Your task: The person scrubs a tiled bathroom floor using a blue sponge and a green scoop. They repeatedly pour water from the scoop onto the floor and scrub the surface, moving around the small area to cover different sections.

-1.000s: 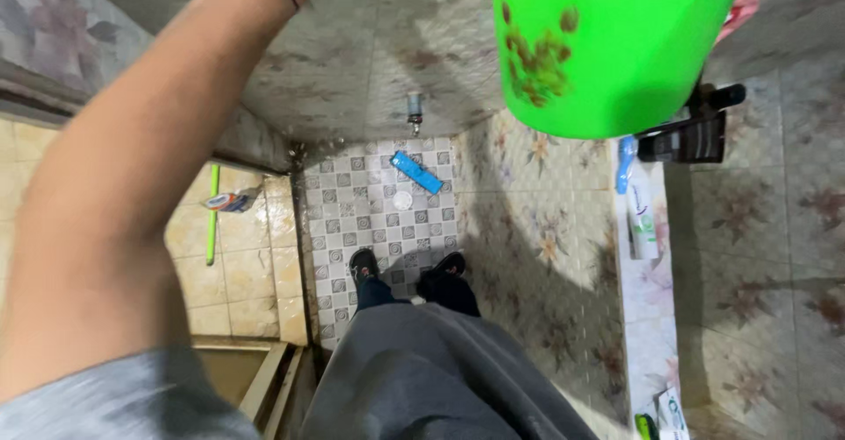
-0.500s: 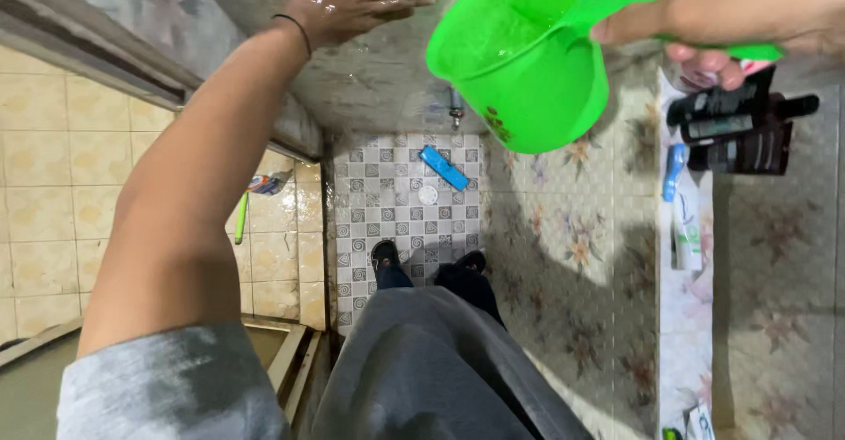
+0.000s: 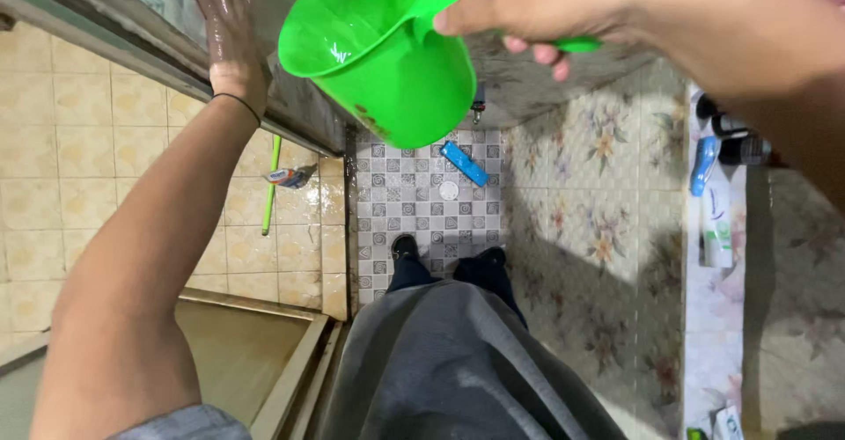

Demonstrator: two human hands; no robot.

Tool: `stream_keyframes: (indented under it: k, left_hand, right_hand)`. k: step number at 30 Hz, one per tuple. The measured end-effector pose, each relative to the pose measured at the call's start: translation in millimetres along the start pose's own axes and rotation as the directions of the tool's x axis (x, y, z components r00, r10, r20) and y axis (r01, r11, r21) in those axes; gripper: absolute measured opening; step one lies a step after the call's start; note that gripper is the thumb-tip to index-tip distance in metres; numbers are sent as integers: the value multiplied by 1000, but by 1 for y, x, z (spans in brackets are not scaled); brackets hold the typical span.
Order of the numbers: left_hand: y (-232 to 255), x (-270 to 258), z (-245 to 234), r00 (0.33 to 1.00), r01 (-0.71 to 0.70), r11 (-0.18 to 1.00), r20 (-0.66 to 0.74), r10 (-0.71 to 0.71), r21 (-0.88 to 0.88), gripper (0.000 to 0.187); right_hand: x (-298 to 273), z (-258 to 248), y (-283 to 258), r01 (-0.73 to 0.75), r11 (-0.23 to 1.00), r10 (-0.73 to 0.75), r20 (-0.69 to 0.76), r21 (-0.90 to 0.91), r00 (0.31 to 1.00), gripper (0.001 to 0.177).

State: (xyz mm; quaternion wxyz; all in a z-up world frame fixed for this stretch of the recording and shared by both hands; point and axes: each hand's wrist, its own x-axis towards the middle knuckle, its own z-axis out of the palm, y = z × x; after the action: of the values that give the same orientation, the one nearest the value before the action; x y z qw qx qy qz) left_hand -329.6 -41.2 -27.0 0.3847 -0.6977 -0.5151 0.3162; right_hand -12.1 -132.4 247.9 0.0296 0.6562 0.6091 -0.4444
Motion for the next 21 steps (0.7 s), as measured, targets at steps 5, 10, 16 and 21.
stream_keyframes:
  k: [5,10,16,21]
  left_hand:
    - [40,-6,5,980,197,975,22,-200,108,68]
    - [99,0,34,982,-11,969,180,57,-247,65]
    - [191,11,40,886,-241,513,29,462,-824,29]
    - [314,-22,-12,851,-299,200,-166,499,-933,22]
  right_hand:
    - [0,28,37,-107,980,105,22,170,994,57]
    - [-28,116,142,-129,927,163,-66,353,984,51]
    - [-73,277,234,-97,579,435,-206,810,877,37]
    - [-100,395,290,-145,500,576,-203,854,792,29]
